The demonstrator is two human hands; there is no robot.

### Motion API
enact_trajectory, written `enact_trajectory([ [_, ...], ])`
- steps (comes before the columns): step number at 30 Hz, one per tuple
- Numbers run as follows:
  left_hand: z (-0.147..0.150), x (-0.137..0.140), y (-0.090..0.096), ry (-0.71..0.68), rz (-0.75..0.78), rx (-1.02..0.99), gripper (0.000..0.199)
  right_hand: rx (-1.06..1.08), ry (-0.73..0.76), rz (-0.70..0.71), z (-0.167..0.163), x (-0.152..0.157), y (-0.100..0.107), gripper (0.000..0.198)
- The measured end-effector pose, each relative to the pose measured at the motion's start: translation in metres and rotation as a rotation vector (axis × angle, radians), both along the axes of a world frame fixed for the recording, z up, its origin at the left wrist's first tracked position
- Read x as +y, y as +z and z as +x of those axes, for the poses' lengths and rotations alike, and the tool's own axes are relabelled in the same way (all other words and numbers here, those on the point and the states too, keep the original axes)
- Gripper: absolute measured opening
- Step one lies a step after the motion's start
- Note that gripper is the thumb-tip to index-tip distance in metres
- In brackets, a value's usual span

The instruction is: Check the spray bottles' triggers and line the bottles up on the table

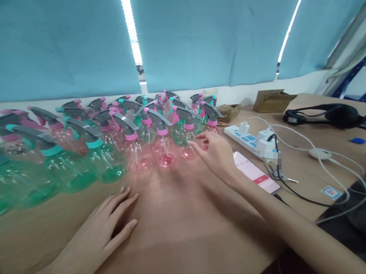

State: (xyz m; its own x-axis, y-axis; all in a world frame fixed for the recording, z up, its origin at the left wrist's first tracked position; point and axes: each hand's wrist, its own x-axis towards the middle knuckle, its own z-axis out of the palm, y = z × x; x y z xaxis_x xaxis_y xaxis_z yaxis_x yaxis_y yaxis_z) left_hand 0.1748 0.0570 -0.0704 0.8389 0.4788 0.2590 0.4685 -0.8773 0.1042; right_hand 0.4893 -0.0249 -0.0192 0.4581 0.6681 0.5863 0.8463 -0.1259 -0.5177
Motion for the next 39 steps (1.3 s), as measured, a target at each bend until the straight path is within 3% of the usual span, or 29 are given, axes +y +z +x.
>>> enact_trajectory([
  [4,-0.001,-0.001,0.001,0.032,-0.013,0.005,0.047,0.009,-0.056,-0.077,0.015,-0.002,-0.004,0.049],
  [9,-0.001,-0.004,0.001,0.078,-0.023,0.002,0.048,0.039,-0.085,-0.143,0.014,0.023,-0.001,0.075],
  [12,-0.002,-0.005,0.001,0.09,-0.025,-0.002,0.047,0.07,-0.106,-0.182,0.014,0.038,0.003,0.081],
  [15,-0.001,-0.006,0.001,0.1,-0.03,0.008,0.047,0.075,-0.109,-0.228,0.014,0.047,0.006,0.081],
  [19,0.0,-0.007,0.001,0.108,-0.026,0.021,0.047,0.039,-0.11,-0.269,0.011,0.045,0.007,0.068],
  [24,0.002,-0.009,0.002,0.103,-0.001,0.007,0.044,-0.011,-0.113,-0.296,0.001,0.007,0.009,0.06],
  [31,0.003,-0.01,0.002,0.086,-0.001,-0.027,0.043,0.028,0.074,-0.259,-0.02,-0.069,0.024,0.06],
  [36,0.002,-0.009,0.001,0.089,-0.027,-0.012,0.045,0.382,0.471,-0.217,-0.019,-0.068,0.035,0.065],
  [39,0.002,-0.011,0.002,0.087,-0.036,-0.004,0.046,0.38,0.522,-0.19,-0.022,-0.057,0.032,0.057],
])
